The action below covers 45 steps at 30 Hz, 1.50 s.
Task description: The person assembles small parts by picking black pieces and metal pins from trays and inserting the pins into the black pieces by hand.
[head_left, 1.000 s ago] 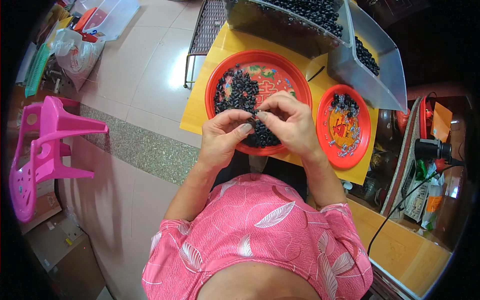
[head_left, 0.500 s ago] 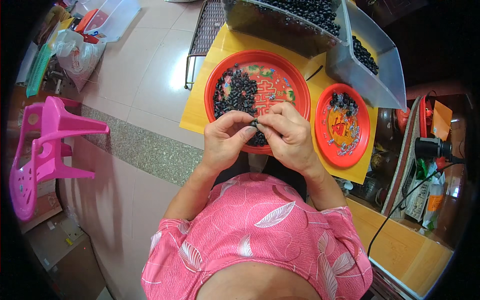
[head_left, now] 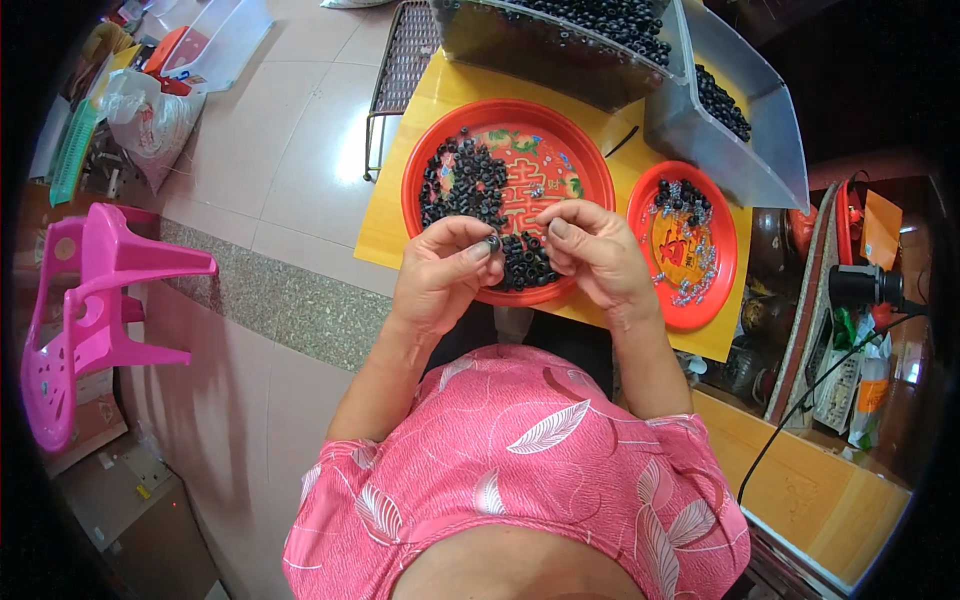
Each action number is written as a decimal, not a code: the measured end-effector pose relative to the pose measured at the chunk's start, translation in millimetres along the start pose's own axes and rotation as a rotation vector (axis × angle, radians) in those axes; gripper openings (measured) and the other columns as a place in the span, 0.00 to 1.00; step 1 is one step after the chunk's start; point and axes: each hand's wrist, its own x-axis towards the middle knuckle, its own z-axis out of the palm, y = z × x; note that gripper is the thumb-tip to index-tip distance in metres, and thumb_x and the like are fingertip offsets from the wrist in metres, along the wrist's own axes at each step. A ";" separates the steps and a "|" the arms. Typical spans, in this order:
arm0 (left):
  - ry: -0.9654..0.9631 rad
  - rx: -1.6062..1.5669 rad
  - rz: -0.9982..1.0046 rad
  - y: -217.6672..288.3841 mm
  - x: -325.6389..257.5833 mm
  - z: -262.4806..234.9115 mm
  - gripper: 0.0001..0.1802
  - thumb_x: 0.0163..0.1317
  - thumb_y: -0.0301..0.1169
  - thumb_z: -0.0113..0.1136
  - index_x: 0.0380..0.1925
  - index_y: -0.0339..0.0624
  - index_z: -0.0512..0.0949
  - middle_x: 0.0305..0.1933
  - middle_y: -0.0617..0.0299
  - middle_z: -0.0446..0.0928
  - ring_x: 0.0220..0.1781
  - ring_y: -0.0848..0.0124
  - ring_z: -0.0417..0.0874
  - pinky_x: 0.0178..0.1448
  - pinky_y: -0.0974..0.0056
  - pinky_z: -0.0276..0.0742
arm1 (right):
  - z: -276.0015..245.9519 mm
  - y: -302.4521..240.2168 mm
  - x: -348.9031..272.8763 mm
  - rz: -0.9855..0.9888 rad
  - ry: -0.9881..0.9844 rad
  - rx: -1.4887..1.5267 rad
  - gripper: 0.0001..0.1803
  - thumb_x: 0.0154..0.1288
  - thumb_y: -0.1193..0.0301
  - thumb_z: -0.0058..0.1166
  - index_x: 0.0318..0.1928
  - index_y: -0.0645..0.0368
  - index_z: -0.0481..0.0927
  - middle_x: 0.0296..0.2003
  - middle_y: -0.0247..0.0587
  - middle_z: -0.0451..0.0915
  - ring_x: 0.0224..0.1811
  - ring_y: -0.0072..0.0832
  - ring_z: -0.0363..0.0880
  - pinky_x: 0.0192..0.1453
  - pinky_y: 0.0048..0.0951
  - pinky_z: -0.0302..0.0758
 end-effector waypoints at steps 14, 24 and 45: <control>0.078 0.277 0.108 -4.0 -0.9 0.4 0.13 0.51 0.20 0.59 0.38 0.34 0.72 0.31 0.58 0.75 0.29 0.72 0.75 0.34 0.70 0.71 | 5.9 7.7 3.1 0.116 0.053 0.238 0.07 0.59 0.76 0.50 0.38 0.66 0.75 0.29 0.41 0.78 0.26 0.22 0.77 0.27 0.18 0.75; 0.011 0.387 0.199 -4.2 -2.4 6.5 0.11 0.52 0.18 0.58 0.37 0.32 0.73 0.35 0.62 0.74 0.36 0.76 0.75 0.43 0.73 0.73 | 23.6 6.7 -4.9 0.056 0.212 -0.057 0.08 0.59 0.71 0.53 0.33 0.64 0.76 0.23 0.36 0.77 0.18 0.15 0.72 0.18 0.13 0.68; -0.152 0.811 0.366 0.1 -3.4 7.6 0.11 0.46 0.17 0.59 0.32 0.32 0.75 0.36 0.58 0.70 0.39 0.71 0.72 0.42 0.71 0.67 | 20.8 6.7 -2.7 0.212 -0.019 -0.098 0.08 0.58 0.70 0.55 0.34 0.63 0.75 0.23 0.30 0.74 0.20 0.13 0.70 0.20 0.11 0.64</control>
